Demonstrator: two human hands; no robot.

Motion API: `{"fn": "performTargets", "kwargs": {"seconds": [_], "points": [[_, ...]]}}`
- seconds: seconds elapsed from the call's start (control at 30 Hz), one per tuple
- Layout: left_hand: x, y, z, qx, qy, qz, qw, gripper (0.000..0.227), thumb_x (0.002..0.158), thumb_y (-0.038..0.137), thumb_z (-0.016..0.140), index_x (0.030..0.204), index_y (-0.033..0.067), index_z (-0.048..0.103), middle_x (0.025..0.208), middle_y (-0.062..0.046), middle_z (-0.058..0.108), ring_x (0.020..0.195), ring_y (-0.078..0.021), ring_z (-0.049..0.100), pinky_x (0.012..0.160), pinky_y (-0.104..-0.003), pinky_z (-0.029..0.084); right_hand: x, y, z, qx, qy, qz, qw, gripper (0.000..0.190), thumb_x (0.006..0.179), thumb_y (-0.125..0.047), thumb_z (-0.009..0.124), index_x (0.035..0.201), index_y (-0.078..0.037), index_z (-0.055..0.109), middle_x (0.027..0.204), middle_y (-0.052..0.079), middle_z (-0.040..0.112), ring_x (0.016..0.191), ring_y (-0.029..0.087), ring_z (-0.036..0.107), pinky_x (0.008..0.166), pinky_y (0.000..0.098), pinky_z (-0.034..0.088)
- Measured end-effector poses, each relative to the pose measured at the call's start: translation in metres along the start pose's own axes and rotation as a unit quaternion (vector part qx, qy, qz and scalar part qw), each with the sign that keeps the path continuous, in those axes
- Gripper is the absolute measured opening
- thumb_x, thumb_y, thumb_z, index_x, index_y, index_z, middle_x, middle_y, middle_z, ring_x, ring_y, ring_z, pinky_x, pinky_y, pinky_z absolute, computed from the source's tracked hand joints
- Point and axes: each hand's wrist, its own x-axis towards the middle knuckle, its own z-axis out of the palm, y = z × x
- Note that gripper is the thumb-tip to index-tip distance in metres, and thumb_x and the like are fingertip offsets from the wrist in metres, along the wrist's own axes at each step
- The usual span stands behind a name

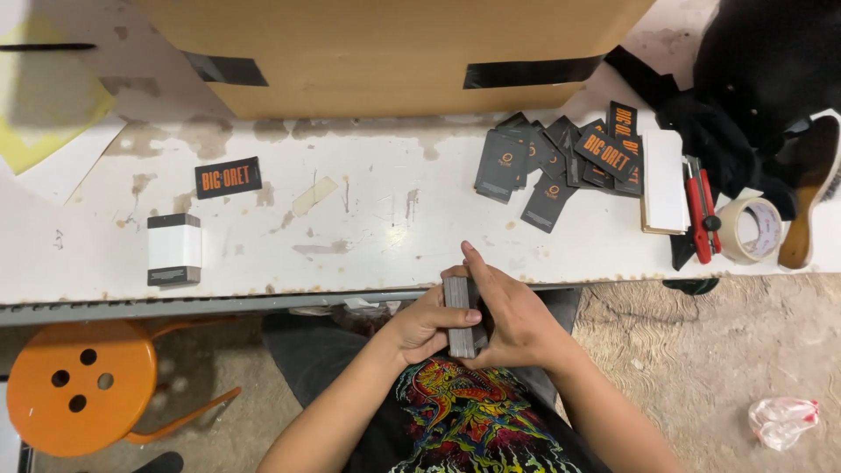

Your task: The person gathers small black cards from a table, stacks them, and wraps the stack with white paper and tape. They use a utility knife to cut the tape and press it down to secure the bundle.

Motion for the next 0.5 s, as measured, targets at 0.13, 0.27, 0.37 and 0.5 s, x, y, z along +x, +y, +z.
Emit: {"fn": "performTargets", "kwargs": {"seconds": [0.13,0.27,0.37,0.5], "points": [[0.007,0.002,0.0,0.085,-0.049,-0.012,0.995,0.051,0.06,0.003,0.074,0.107,-0.0018,0.054,0.094,-0.013,0.059,0.087,-0.0238,0.057,0.076,-0.038,0.048,-0.008,0.0,-0.011,-0.019,0.013,-0.034,0.999,0.119,0.042,-0.022,0.079,0.132,0.01,0.008,0.106,0.018,0.057,0.096,0.037,0.055,0.083,0.0471,0.045],[0.016,-0.015,-0.005,0.11,-0.09,-0.003,0.99,0.058,0.053,0.002,0.077,0.105,0.0001,0.054,0.095,-0.013,0.059,0.09,-0.0236,0.056,0.077,-0.039,0.048,-0.013,-0.003,-0.018,-0.048,0.001,-0.033,0.998,0.12,0.04,-0.021,0.08,0.131,0.011,0.009,0.106,0.02,0.056,0.097,0.038,0.053,0.084,0.0463,0.044],[0.023,-0.029,-0.013,0.082,-0.096,0.012,0.992,0.058,0.051,-0.001,0.077,0.105,0.0004,0.055,0.097,-0.014,0.06,0.093,-0.0242,0.056,0.078,-0.04,0.047,-0.012,-0.004,-0.022,-0.051,-0.013,-0.035,0.998,0.12,0.039,-0.018,0.081,0.131,0.012,0.009,0.105,0.021,0.055,0.098,0.038,0.052,0.085,0.0469,0.044],[0.026,-0.05,-0.029,0.037,-0.097,0.002,0.995,0.058,0.052,-0.008,0.073,0.106,-0.0066,0.053,0.101,-0.023,0.058,0.092,-0.032,0.056,0.078,-0.046,0.048,-0.018,-0.003,-0.019,-0.036,-0.07,0.012,0.997,0.122,0.04,-0.017,0.082,0.133,0.009,0.007,0.11,0.023,0.052,0.107,0.04,0.047,0.093,0.045,0.037]]}}
